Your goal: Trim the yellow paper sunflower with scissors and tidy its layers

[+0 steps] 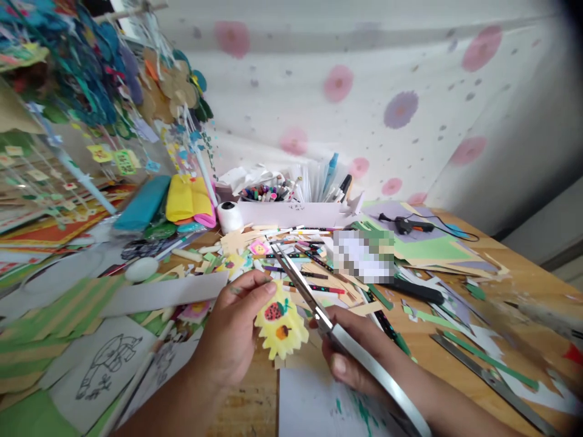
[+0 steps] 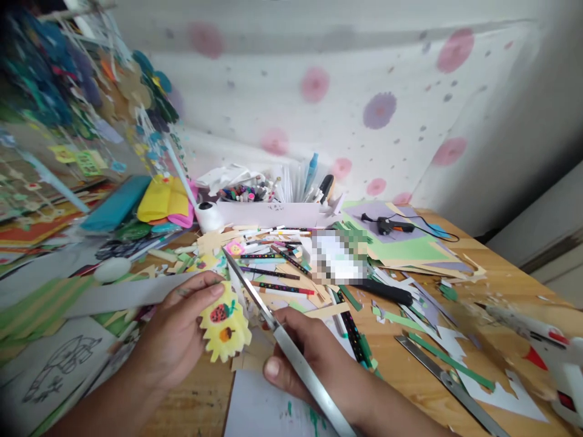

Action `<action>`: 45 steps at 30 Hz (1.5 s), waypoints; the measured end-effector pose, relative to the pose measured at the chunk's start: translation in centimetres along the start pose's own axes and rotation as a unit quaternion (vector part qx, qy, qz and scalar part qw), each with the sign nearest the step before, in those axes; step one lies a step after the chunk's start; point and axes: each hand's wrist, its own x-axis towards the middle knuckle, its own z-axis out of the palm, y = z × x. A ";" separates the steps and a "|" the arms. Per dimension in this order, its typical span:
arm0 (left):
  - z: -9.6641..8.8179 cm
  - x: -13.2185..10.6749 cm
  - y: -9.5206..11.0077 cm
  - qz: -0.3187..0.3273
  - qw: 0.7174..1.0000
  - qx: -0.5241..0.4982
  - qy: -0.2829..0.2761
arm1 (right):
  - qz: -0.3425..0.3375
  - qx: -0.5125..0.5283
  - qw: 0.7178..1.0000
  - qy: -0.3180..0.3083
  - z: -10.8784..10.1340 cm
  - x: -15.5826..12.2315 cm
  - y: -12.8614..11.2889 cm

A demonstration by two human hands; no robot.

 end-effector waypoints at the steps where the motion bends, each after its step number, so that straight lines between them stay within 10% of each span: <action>1: 0.0 0.0 0.1 0.005 1.000 -0.008 0.000 | 0.008 -0.001 1.000 -0.007 0.0 0.0 0.0; 37: -0.5 0.2 0.5 0.019 0.998 0.059 0.021 | 0.028 -0.059 0.998 -0.007 0.9 0.2 -1.1; 45: -1.3 1.2 0.1 0.028 0.995 0.086 0.036 | 0.070 -0.167 0.968 0.174 -1.0 1.1 0.5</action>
